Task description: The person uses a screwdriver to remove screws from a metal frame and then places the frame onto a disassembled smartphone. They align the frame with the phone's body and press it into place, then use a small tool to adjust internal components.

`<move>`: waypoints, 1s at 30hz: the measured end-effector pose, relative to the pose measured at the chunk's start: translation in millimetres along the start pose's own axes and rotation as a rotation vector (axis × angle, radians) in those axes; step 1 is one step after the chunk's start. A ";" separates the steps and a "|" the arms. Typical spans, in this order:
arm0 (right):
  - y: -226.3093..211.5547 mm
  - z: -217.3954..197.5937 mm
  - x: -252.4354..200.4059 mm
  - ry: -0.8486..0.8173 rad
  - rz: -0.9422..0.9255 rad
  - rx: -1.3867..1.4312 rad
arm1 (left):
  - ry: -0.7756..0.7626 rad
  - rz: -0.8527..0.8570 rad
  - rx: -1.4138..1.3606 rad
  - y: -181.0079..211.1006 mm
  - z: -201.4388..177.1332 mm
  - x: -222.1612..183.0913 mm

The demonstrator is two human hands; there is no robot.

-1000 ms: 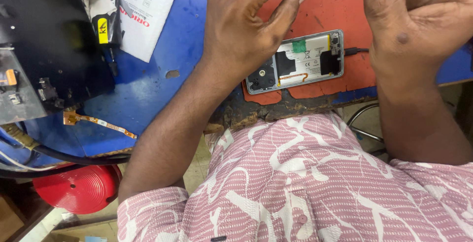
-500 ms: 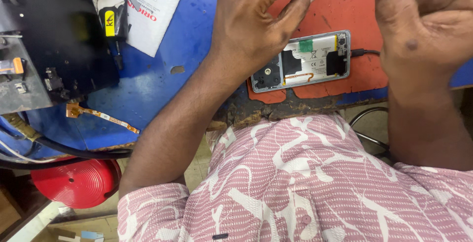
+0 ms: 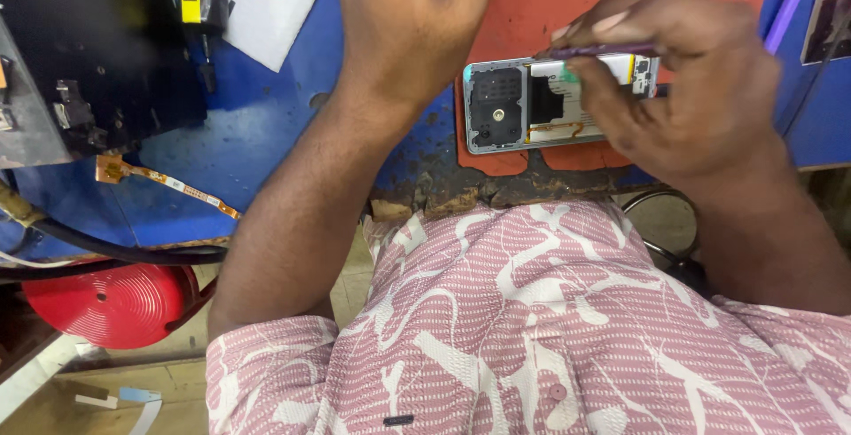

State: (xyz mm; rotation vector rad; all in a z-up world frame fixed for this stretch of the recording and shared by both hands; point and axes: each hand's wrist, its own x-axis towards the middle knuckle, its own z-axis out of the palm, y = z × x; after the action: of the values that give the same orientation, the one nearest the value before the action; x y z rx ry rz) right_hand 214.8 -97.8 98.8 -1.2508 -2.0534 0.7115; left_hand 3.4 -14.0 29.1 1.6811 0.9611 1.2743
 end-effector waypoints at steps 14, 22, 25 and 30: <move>-3.6 8.5 8.4 -0.033 -0.135 -0.187 | 0.084 0.037 -0.028 -3.4 3.3 -3.5; -18.3 -5.0 19.6 -0.138 -0.138 -0.298 | 0.092 0.013 -0.029 1.6 4.8 -0.6; -20.9 -3.0 19.1 -0.109 -0.070 -0.319 | 0.091 0.003 -0.031 2.5 4.8 -1.8; -22.9 -1.9 27.5 -0.181 -0.125 -0.280 | 0.114 0.034 -0.040 1.1 6.2 1.6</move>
State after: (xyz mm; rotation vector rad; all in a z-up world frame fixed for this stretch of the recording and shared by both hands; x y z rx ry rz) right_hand 193.4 -82.0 122.7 -1.2301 -2.4226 0.5075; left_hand 9.9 -13.9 29.6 1.6142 0.9710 1.4154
